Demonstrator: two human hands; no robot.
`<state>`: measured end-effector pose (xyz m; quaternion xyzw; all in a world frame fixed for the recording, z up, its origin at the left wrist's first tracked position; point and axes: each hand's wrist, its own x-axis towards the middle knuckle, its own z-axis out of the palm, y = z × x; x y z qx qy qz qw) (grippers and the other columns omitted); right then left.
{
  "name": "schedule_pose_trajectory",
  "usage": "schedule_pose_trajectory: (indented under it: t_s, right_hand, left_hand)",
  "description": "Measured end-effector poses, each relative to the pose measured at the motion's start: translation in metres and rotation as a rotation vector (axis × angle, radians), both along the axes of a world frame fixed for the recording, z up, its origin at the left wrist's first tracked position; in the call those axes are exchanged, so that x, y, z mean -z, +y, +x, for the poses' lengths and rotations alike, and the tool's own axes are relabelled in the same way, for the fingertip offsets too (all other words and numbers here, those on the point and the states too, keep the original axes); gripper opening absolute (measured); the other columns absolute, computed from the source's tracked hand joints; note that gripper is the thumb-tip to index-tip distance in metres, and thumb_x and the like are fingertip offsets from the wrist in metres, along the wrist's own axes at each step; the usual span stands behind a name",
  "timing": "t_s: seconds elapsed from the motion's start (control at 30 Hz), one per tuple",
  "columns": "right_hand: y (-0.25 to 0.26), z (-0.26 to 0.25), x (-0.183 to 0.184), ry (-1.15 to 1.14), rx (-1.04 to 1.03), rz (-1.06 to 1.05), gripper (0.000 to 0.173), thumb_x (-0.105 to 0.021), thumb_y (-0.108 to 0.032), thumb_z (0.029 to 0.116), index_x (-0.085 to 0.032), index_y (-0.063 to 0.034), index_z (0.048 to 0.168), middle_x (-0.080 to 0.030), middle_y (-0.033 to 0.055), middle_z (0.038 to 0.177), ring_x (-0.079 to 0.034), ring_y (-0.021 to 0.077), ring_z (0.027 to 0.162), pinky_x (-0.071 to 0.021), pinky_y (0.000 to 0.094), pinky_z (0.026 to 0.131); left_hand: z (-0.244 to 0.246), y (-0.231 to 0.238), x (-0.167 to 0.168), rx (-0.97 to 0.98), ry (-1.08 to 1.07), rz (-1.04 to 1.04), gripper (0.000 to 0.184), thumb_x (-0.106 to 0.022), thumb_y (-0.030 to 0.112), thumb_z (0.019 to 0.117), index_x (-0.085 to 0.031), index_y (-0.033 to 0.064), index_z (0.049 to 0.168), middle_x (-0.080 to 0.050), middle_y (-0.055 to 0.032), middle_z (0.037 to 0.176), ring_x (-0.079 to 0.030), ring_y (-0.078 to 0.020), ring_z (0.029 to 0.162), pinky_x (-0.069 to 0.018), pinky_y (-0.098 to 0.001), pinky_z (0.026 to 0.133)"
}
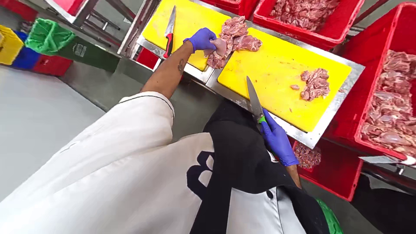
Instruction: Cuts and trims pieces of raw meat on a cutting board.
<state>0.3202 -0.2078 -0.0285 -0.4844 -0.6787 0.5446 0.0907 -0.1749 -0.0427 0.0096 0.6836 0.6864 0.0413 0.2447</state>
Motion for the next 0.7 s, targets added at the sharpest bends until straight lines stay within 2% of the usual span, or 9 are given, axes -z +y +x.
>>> schedule_pose_trajectory:
  t_s: [0.13,0.2,0.27,0.33,0.43,0.5,0.57,0.63,0.7]
  right_hand:
    - [0.006,0.021,0.001,-0.041,0.091,-0.061,0.048,-0.038,-0.038,0.1104,-0.043,-0.0287,0.157,-0.068,0.0029,0.088,-0.061,0.0145,0.061,-0.0546,0.0364,0.055]
    - [0.017,0.040,0.003,-0.068,0.252,-0.042,0.048,-0.038,-0.037,0.1106,-0.042,-0.0286,0.157,-0.068,0.0049,0.087,-0.059,0.0158,0.057,-0.0530,0.0367,0.051]
    - [0.029,0.060,0.000,-0.107,0.408,0.003,0.049,-0.038,-0.034,0.1105,-0.040,-0.0270,0.158,-0.069,0.0100,0.092,-0.061,0.0196,0.059,-0.0546,0.0413,0.054]
    - [0.041,0.072,-0.007,-0.127,0.486,0.021,0.049,-0.038,-0.033,0.1107,-0.038,-0.0280,0.159,-0.069,0.0092,0.090,-0.061,0.0190,0.058,-0.0545,0.0407,0.052]
    - [0.035,0.074,-0.012,-0.109,0.504,0.013,0.048,-0.037,-0.032,0.1112,-0.038,-0.0279,0.159,-0.066,0.0046,0.086,-0.057,0.0142,0.052,-0.0518,0.0339,0.046]
    - [0.028,0.072,-0.011,-0.105,0.510,0.012,0.048,-0.037,-0.032,0.1112,-0.039,-0.0276,0.159,-0.066,0.0045,0.086,-0.057,0.0138,0.053,-0.0516,0.0335,0.046]
    - [0.022,0.069,-0.007,-0.098,0.518,0.006,0.048,-0.037,-0.032,0.1113,-0.038,-0.0275,0.159,-0.066,0.0042,0.086,-0.057,0.0140,0.054,-0.0517,0.0338,0.048]
    - [0.017,0.065,-0.005,-0.096,0.518,0.004,0.048,-0.037,-0.033,0.1114,-0.038,-0.0273,0.160,-0.066,0.0039,0.086,-0.058,0.0140,0.054,-0.0520,0.0338,0.048]
    - [0.016,0.063,-0.004,-0.118,0.509,0.019,0.049,-0.037,-0.034,0.1113,-0.037,-0.0276,0.160,-0.066,0.0041,0.085,-0.058,0.0143,0.054,-0.0524,0.0343,0.049]
  left_hand:
    - [0.052,-0.001,-0.036,0.003,-0.249,0.073,0.030,-0.075,0.023,0.0874,-0.070,-0.0025,0.103,-0.072,-0.0163,0.097,-0.070,-0.0260,0.090,-0.0565,-0.0516,0.087]
    - [0.090,-0.001,-0.054,-0.106,-0.565,0.115,0.030,-0.071,0.025,0.0912,-0.070,0.0030,0.112,-0.073,-0.0054,0.103,-0.071,-0.0130,0.093,-0.0611,-0.0384,0.088]
    - [0.129,-0.006,-0.056,-0.182,-0.773,0.082,0.036,-0.065,0.031,0.0995,-0.067,0.0051,0.124,-0.074,-0.0049,0.110,-0.072,-0.0142,0.099,-0.0619,-0.0391,0.091]
    - [0.162,-0.020,-0.048,-0.200,-0.695,-0.047,0.041,-0.062,0.038,0.1027,-0.065,0.0042,0.127,-0.073,-0.0091,0.106,-0.073,-0.0169,0.089,-0.0637,-0.0399,0.081]
    - [0.179,-0.032,-0.003,-0.039,-0.356,-0.175,0.036,-0.065,0.035,0.1016,-0.068,-0.0004,0.110,-0.073,-0.0131,0.084,-0.072,-0.0217,0.066,-0.0634,-0.0431,0.067]
    - [0.180,-0.020,0.015,0.047,-0.229,-0.047,0.034,-0.066,0.035,0.0991,-0.071,0.0027,0.110,-0.073,-0.0119,0.088,-0.071,-0.0233,0.075,-0.0605,-0.0477,0.078]
    - [0.193,-0.001,0.019,0.123,-0.243,0.094,0.041,-0.070,0.035,0.0956,-0.067,0.0046,0.123,-0.073,-0.0114,0.106,-0.071,-0.0230,0.095,-0.0578,-0.0459,0.091]
    - [0.214,0.019,0.024,0.283,-0.173,0.074,0.063,-0.077,0.037,0.0887,-0.058,0.0083,0.141,-0.067,-0.0126,0.131,-0.064,-0.0272,0.122,-0.0506,-0.0485,0.108]
    - [0.232,0.037,0.026,0.427,0.037,-0.052,0.074,-0.084,0.039,0.0802,-0.057,0.0095,0.142,-0.064,-0.0186,0.134,-0.059,-0.0384,0.128,-0.0456,-0.0600,0.109]
